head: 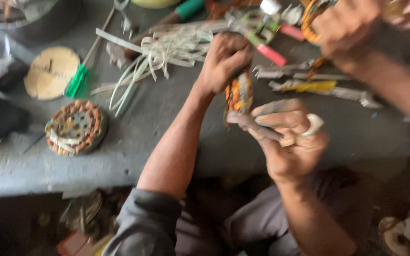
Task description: The person uses a hammer to repeatedly strike a copper-wound motor stator held in their left hand. They rotate the stator to access different sections while striking it, and another person works on a similar component nearby.
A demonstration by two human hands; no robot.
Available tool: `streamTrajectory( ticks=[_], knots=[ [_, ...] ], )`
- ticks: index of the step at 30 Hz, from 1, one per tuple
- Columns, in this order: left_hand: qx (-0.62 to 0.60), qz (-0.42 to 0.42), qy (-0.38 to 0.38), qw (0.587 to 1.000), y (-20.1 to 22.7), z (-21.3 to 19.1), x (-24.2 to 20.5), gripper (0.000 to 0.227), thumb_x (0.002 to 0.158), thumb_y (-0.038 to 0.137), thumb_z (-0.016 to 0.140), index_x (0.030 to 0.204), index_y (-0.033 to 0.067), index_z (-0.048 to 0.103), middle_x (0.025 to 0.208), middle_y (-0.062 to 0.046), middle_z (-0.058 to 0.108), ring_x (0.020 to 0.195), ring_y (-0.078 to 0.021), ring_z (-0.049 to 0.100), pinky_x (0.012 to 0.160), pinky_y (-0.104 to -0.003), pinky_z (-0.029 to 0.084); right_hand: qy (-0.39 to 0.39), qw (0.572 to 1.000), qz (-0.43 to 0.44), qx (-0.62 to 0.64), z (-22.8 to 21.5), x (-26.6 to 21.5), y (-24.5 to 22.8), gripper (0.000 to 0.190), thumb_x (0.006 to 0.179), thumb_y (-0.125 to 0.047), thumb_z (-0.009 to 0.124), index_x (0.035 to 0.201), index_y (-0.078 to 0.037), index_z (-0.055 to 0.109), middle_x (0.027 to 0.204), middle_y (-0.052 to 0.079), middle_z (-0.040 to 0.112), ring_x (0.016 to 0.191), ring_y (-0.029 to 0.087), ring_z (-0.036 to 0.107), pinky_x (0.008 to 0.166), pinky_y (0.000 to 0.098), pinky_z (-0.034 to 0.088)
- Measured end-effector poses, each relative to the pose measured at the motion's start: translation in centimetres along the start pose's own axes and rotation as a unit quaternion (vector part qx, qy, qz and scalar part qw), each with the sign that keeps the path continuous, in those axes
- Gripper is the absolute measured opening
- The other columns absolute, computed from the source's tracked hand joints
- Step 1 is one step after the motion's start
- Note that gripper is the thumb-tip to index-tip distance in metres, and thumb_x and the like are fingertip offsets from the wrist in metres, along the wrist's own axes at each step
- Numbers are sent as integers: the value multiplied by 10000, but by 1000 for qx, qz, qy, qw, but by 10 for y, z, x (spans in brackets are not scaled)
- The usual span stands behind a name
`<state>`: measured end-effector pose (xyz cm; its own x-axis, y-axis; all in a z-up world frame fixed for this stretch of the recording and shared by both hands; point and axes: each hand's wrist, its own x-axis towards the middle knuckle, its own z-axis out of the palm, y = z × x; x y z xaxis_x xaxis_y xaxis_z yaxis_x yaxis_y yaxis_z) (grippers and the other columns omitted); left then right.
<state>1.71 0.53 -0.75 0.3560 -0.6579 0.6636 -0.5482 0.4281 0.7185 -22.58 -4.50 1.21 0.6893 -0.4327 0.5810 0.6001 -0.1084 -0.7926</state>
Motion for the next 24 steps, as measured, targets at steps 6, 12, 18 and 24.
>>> streamTrajectory(
  ticks=[6,12,18,24],
  knots=[
    [-43,-69,-2,997,1,3,-4,266,861,183,596,700,-16,523,650,-49,513,632,-157,474,591,-347,381,-4,958,-151,-243,13,32,-42,285,915,123,715,1166,22,624,984,121,719,793,188,697,722,312,591],
    [-132,0,25,991,-12,5,-18,256,950,83,540,1119,-61,668,1056,-103,706,954,-177,661,800,-334,546,-133,852,-333,-382,32,104,-67,176,1124,18,642,1298,27,615,1264,116,681,1101,252,742,932,345,600],
    [-237,-200,126,942,-26,9,-17,180,858,81,631,1020,5,614,841,-56,700,755,-151,652,667,-339,524,-51,937,-260,-227,18,116,-51,156,1005,-61,610,1160,-43,613,1143,113,675,1005,236,691,958,391,582],
    [11,-163,58,985,-38,11,-10,194,827,178,688,898,2,729,702,-78,681,665,-141,668,618,-340,552,26,991,-42,-122,-6,90,-21,170,1060,24,689,1203,92,626,1316,178,662,1154,219,662,1061,318,512]
  ],
)
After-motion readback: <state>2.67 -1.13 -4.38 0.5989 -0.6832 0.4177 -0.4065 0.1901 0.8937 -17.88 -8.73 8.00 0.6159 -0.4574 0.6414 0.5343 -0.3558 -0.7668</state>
